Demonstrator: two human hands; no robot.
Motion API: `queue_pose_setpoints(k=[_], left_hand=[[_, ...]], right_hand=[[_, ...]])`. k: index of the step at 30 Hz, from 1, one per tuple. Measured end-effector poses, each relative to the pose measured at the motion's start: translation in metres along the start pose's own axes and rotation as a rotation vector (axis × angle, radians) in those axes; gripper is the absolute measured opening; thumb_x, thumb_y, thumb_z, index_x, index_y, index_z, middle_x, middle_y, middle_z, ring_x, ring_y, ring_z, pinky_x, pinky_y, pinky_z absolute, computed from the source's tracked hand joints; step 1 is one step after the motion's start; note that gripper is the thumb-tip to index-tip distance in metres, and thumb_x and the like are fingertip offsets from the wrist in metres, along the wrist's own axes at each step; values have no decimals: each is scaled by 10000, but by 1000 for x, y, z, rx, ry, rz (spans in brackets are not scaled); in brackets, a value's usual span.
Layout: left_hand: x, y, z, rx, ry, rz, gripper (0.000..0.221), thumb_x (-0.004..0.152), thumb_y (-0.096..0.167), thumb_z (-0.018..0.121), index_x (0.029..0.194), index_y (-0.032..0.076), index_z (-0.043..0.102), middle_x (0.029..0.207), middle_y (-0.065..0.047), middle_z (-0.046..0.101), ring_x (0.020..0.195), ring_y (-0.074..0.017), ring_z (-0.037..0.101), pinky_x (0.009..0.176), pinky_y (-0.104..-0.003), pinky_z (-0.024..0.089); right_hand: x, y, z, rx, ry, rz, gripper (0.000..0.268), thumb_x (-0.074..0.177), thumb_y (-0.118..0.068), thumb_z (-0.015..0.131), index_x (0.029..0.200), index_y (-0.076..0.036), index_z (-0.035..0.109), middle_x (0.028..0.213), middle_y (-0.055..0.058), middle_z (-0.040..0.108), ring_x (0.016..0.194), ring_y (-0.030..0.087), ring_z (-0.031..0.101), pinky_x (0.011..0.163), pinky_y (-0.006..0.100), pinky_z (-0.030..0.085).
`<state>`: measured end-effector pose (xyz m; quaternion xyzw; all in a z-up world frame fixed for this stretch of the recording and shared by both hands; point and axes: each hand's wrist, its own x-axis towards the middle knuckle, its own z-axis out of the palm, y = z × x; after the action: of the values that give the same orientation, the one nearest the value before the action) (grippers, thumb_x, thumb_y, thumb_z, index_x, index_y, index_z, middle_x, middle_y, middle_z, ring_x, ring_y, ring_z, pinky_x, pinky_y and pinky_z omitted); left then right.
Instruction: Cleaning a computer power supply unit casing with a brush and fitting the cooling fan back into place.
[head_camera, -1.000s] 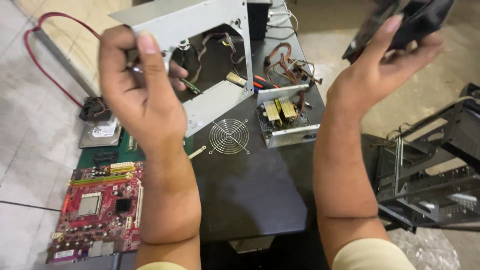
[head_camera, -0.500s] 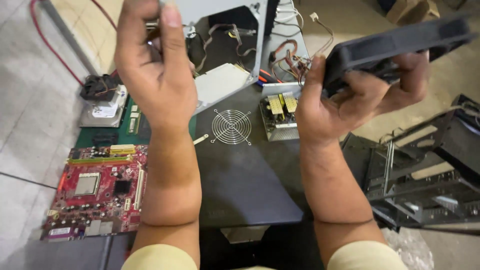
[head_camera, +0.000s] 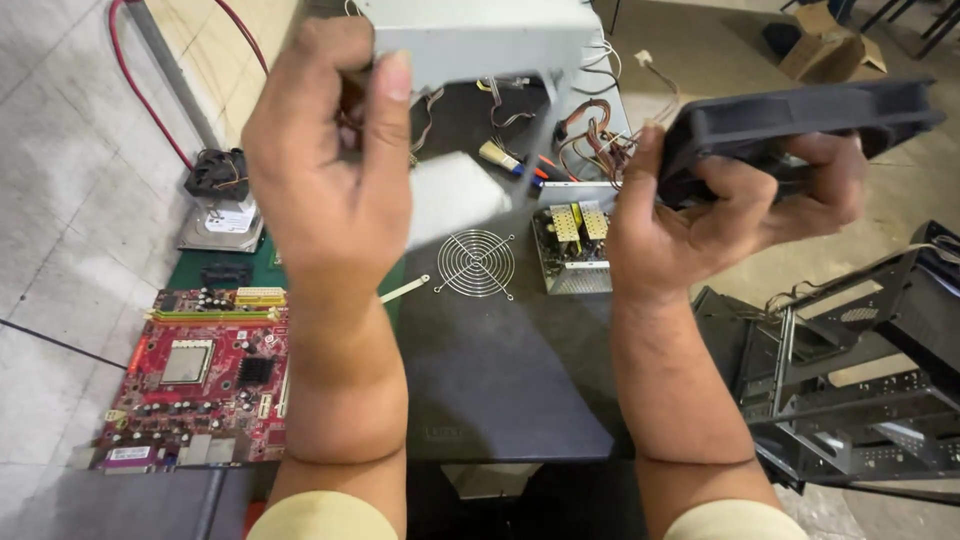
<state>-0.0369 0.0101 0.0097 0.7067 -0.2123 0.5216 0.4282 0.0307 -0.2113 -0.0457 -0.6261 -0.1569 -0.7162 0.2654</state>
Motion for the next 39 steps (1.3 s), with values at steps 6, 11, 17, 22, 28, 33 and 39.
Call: queue_pose_setpoints(k=[6,11,17,22,28,33,39], left_hand=[[0,-1,-12,-245,-90,-65,206,1167,186,438,1076,1,448,950,-84,442,801,-159,508,829,-323,642],[0,-8,-8,-115,-31,-65,242,1176,220,446,1057,10,461,885,-94,530,780,-201,682,721,-296,487],[0,-30,-1,-303,18,-207,262,1140,308,490,1021,77,452,776,-30,423,574,-117,511,564,-239,458],[1,-49,17,-501,31,-334,207,1095,346,550,1058,142,544,815,22,509,655,-102,619,439,-187,364],[4,-40,42,-581,-18,-529,195,1032,359,547,930,193,534,711,-7,588,507,-45,507,389,-179,300],[2,-40,57,-632,17,-321,228,1063,323,511,902,161,508,823,85,390,801,-59,358,789,-234,324],[-2,-44,70,-678,66,-352,214,1052,304,536,905,148,539,824,88,410,805,-47,361,786,-218,331]], right_hand=[[14,-7,-2,48,32,38,356,938,-156,828,910,-54,488,1275,140,358,1228,278,382,1088,558,385],[28,-4,-5,267,-71,102,363,979,-234,746,975,-80,417,1208,117,430,1107,254,451,852,425,466],[23,41,-6,775,-296,391,301,1064,-262,688,1047,-153,408,980,33,474,796,153,504,637,277,455],[26,64,-5,1066,-381,728,284,954,-314,709,947,-166,467,892,-17,541,830,116,548,764,259,448],[1,116,11,1155,-516,928,347,844,-374,796,997,-190,544,944,-17,603,860,154,652,710,305,616],[-8,93,30,1230,-525,1104,151,788,-220,602,919,-150,571,841,-12,647,777,185,639,747,277,516],[22,22,32,1089,-454,1314,241,800,13,573,1019,-22,666,855,75,674,740,175,654,666,277,528]])
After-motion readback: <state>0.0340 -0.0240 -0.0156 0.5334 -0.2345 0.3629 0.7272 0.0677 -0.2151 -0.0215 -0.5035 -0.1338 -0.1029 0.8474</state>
